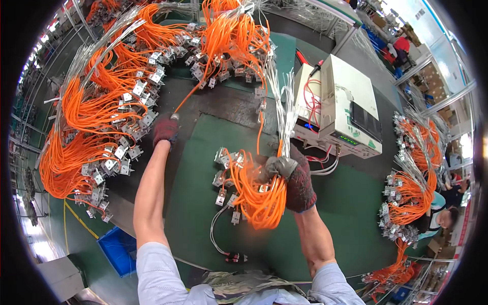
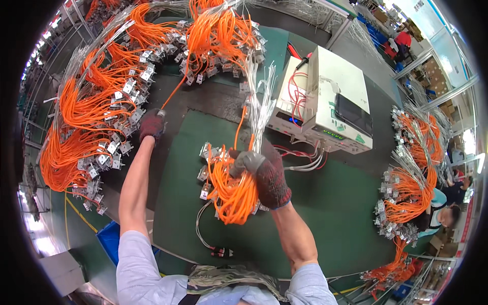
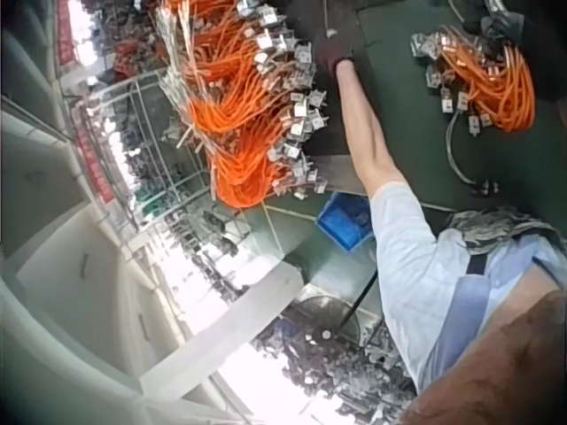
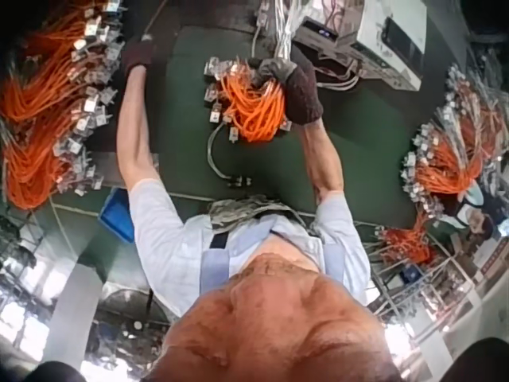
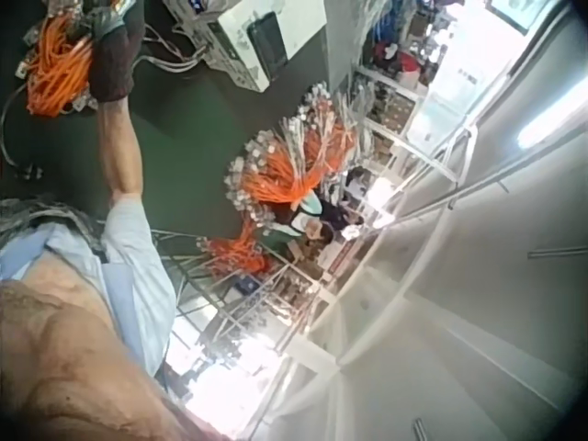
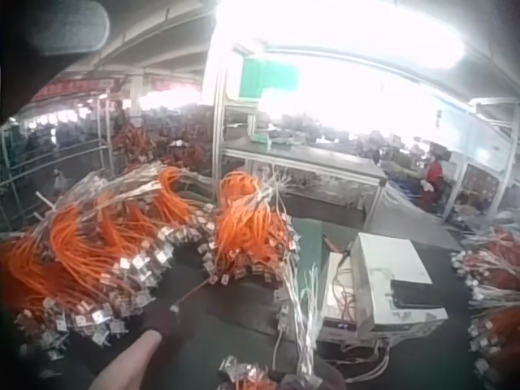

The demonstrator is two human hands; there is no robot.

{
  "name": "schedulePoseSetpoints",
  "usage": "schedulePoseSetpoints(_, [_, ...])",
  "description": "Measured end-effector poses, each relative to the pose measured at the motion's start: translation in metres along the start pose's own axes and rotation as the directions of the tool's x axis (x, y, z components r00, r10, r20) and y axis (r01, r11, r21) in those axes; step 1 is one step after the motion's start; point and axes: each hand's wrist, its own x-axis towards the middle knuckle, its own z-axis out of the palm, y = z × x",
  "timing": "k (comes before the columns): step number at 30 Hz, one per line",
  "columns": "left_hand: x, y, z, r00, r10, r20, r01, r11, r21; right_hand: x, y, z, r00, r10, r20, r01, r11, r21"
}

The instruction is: Assembling and inspecting a large bundle of orange wire harnesses at a factory workbench.

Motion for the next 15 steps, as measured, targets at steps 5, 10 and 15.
schedulePoseSetpoints(5, [-0.045, 0.069, 0.020, 0.810, 0.550, -0.205, -0.466, 0.815, 0.344, -0.003, 0.009, -0.005, 1.000, 0.024, -0.004, -0.024, 0.997, 0.075])
schedulePoseSetpoints(10, [-0.071, 0.154, 0.079, 0.842, 0.439, 0.313, -0.427, 0.898, -0.110, -0.001, 0.005, -0.008, 0.999, 0.045, 0.005, -0.045, 0.994, 0.100])
schedulePoseSetpoints(15, [-0.036, 0.174, 0.230, 0.905, 0.358, 0.231, -0.310, 0.925, -0.220, -0.002, -0.003, 0.012, 0.996, 0.077, -0.041, -0.079, 0.996, -0.041])
